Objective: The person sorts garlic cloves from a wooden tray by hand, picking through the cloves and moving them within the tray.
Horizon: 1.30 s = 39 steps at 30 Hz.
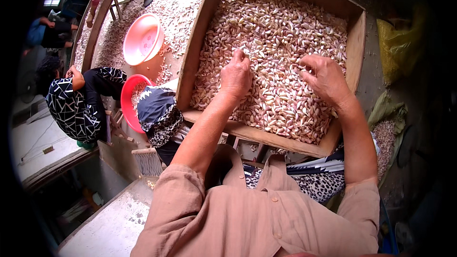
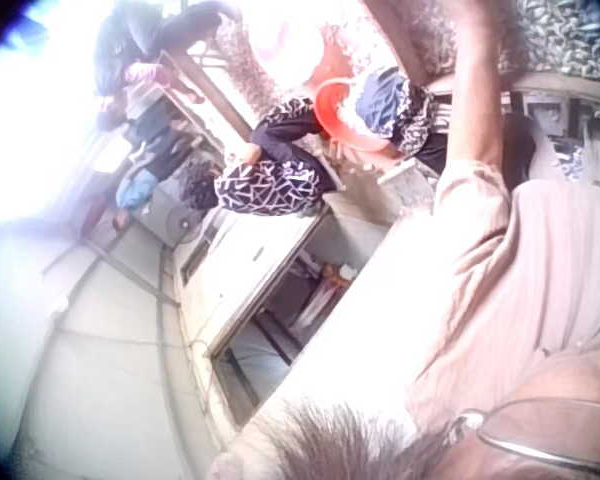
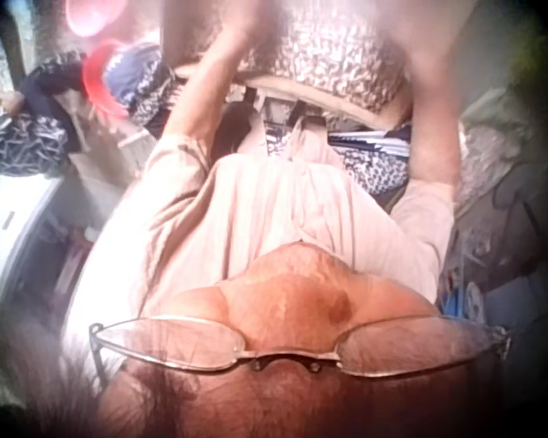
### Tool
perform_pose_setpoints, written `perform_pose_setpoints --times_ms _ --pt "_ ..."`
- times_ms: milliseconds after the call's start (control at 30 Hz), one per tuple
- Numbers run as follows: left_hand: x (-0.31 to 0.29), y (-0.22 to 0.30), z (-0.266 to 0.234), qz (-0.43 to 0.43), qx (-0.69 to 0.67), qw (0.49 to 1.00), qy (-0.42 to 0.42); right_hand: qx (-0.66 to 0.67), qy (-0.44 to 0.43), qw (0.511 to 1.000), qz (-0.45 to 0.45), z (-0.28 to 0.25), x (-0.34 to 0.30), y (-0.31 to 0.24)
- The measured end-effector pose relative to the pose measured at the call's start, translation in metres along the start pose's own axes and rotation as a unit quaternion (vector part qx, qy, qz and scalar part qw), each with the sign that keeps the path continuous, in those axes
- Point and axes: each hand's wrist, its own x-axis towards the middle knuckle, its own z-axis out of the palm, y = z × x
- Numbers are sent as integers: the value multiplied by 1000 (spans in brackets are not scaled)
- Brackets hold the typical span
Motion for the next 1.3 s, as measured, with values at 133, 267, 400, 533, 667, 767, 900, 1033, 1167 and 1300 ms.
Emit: perform_pose_setpoints --times_ms 133,267,400,533,667,767,900,1033,1167,1300 --pt "2 6 -10 -79 -87 993 28 -3 -10 1000 5 0 1 -1" --pt "-7 8 -16 -54 -222 966 122 164 -53 984 42 12 7 -18" --pt "-14 71 -54 -66 -407 910 43 536 -106 800 247 44 6 -19" --pt "-16 98 -67 46 -290 953 73 674 -59 689 260 70 -3 -17" --pt "-11 80 -55 76 -343 926 137 676 -25 678 286 65 1 -17" --pt "3 32 -51 13 -174 970 168 644 -1 711 282 44 8 -15" --pt "17 -65 -25 67 5 987 144 683 60 686 244 7 10 -12" --pt "24 -95 0 136 -12 986 94 693 126 673 226 -27 4 0" --pt "61 -76 19 50 -100 980 164 720 146 657 171 -52 -7 15" --pt "104 -53 32 37 -153 963 217 739 143 640 155 -58 -10 15"
